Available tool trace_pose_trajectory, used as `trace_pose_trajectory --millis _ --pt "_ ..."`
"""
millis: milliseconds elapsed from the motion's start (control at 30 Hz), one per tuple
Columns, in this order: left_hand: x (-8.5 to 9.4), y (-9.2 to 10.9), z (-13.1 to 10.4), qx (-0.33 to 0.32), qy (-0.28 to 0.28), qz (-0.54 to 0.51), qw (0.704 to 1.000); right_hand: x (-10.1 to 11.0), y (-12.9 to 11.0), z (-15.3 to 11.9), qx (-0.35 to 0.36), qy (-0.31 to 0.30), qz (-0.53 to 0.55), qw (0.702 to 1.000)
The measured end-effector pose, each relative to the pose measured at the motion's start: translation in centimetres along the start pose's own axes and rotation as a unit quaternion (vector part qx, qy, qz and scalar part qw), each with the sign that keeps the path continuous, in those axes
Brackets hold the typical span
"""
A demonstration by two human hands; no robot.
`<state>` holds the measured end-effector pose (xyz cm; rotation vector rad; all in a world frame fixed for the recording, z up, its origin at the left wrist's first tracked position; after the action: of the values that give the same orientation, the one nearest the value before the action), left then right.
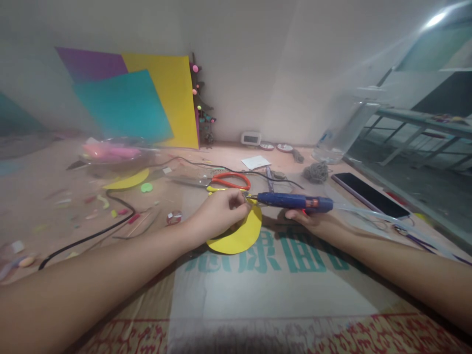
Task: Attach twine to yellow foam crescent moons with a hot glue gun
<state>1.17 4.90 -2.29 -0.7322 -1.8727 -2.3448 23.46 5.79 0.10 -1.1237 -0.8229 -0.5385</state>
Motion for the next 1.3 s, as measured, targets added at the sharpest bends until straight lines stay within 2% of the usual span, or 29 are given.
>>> trace_pose_trajectory --millis 133,333,500,667,967,1300 --pt "0.1 0.0 0.1 -0.006 0.002 0.006 1.0 0.1 0.0 0.0 -0.038 -0.009 0.027 0.999" --pt "0.1 0.0 0.1 -0.005 0.001 0.005 1.0 0.2 -0.3 0.0 -0.042 0.007 0.016 0.999" --pt "0.0 -0.1 0.0 0.003 0.001 -0.006 1.0 0.0 -0.2 0.1 -0.04 -0.015 0.03 0.999" --pt "0.0 -0.2 0.1 -0.001 0.003 0.0 1.0 0.3 -0.5 0.2 -0.053 0.016 0.013 0.998" --pt "0.1 0.1 -0.1 0.01 -0.004 -0.001 1.0 1.1 -2.1 -0.5 -0.084 0.024 0.019 0.996" --pt "0.1 0.0 0.0 0.004 -0.003 -0.005 1.0 0.9 -0.8 0.1 -0.076 0.03 -0.023 0.996"
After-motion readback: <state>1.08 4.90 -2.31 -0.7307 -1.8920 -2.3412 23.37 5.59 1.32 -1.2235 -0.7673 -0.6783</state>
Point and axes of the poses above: each hand's wrist, its own z-axis towards the middle knuckle, its own x-axis out of the back of the hand, y = z × x, the point moved 4 cm from there along z, towards the middle knuckle, and after that the axes turned 7 degrees about -x, right-handed, at the moved point
